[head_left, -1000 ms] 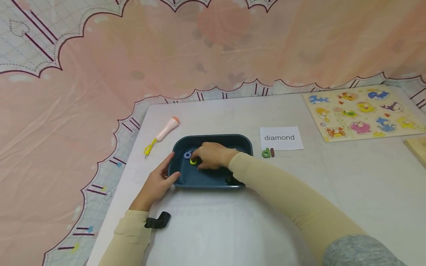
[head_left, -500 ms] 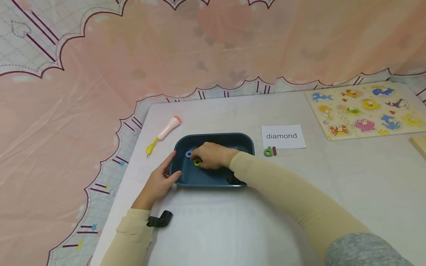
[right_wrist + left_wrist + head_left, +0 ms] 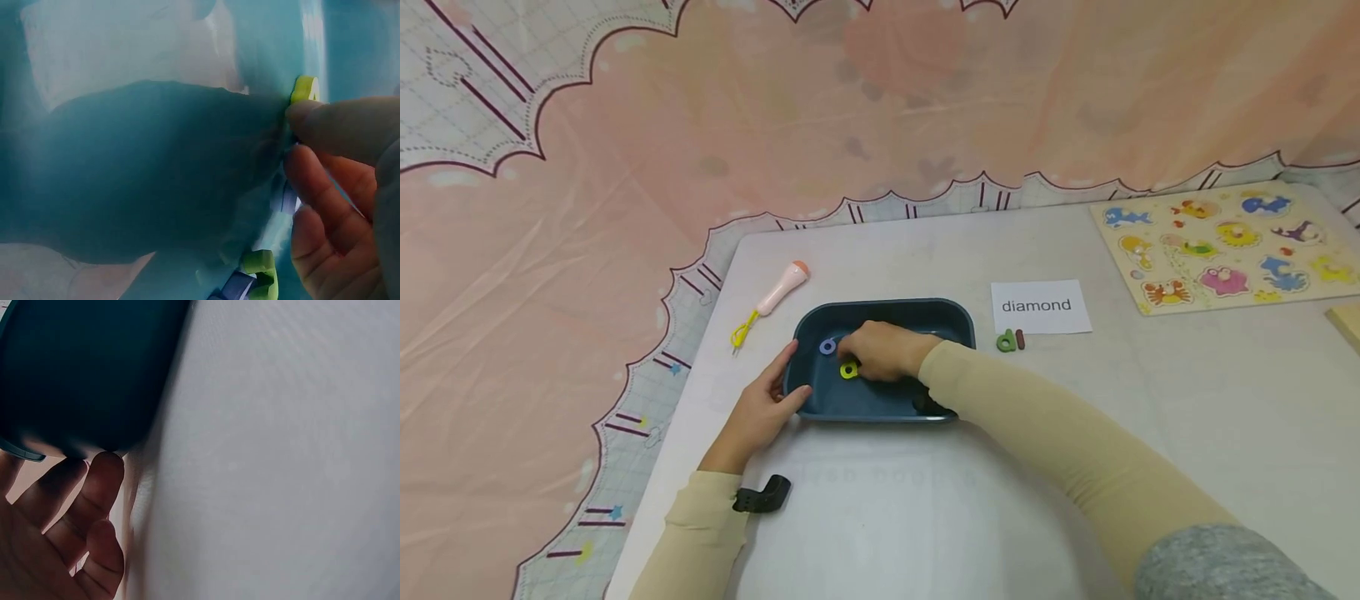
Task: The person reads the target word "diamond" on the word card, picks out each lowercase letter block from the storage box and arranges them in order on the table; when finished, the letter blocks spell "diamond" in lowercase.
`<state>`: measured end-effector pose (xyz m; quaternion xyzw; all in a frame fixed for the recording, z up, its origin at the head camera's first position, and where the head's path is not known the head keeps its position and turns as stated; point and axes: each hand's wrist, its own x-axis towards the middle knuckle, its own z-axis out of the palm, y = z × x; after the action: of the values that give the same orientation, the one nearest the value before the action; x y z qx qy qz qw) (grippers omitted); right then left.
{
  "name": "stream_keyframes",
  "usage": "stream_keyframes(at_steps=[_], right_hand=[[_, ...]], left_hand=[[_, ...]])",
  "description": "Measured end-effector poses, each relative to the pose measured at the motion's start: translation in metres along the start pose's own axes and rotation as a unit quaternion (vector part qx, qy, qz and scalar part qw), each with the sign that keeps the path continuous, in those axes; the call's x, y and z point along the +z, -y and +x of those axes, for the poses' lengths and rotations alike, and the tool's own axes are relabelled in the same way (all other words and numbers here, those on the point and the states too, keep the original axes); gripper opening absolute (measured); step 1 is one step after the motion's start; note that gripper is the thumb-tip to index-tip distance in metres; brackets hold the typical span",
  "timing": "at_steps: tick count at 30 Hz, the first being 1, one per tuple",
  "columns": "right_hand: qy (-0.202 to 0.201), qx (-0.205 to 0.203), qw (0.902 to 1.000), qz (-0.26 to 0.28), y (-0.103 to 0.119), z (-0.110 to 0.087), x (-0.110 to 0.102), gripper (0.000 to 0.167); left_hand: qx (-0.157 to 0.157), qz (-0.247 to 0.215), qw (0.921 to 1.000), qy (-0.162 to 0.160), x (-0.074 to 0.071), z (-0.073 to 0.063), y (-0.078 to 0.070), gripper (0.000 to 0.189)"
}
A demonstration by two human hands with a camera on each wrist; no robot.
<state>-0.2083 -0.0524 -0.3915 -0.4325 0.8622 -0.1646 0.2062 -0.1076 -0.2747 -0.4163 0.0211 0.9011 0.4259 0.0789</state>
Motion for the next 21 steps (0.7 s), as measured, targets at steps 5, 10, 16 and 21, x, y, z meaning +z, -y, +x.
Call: stream_keyframes(at_steps=[5, 10, 16, 21], right_hand=[[0.001, 0.001, 1.0000, -0.008, -0.001, 0.001, 0.000, 0.035], [-0.007, 0.002, 0.9999, -0.015, -0.001, 0.001, 0.000, 0.033], [-0.022, 0.003, 0.9994, -0.028, -0.001, -0.001, -0.002, 0.031], [-0.045, -0.017, 0.9981, -0.038, 0.001, -0.004, -0.010, 0.032]], left_hand=[[-0.001, -0.001, 1.0000, 0.000, 0.001, 0.000, 0.001, 0.074], [0.003, -0.001, 1.0000, 0.000, 0.001, 0.001, 0.000, 0.074], [0.001, -0.004, 1.0000, 0.000, 0.001, 0.001, -0.002, 0.075], [-0.004, -0.006, 1.0000, 0.000, 0.000, 0.000, -0.002, 0.074]])
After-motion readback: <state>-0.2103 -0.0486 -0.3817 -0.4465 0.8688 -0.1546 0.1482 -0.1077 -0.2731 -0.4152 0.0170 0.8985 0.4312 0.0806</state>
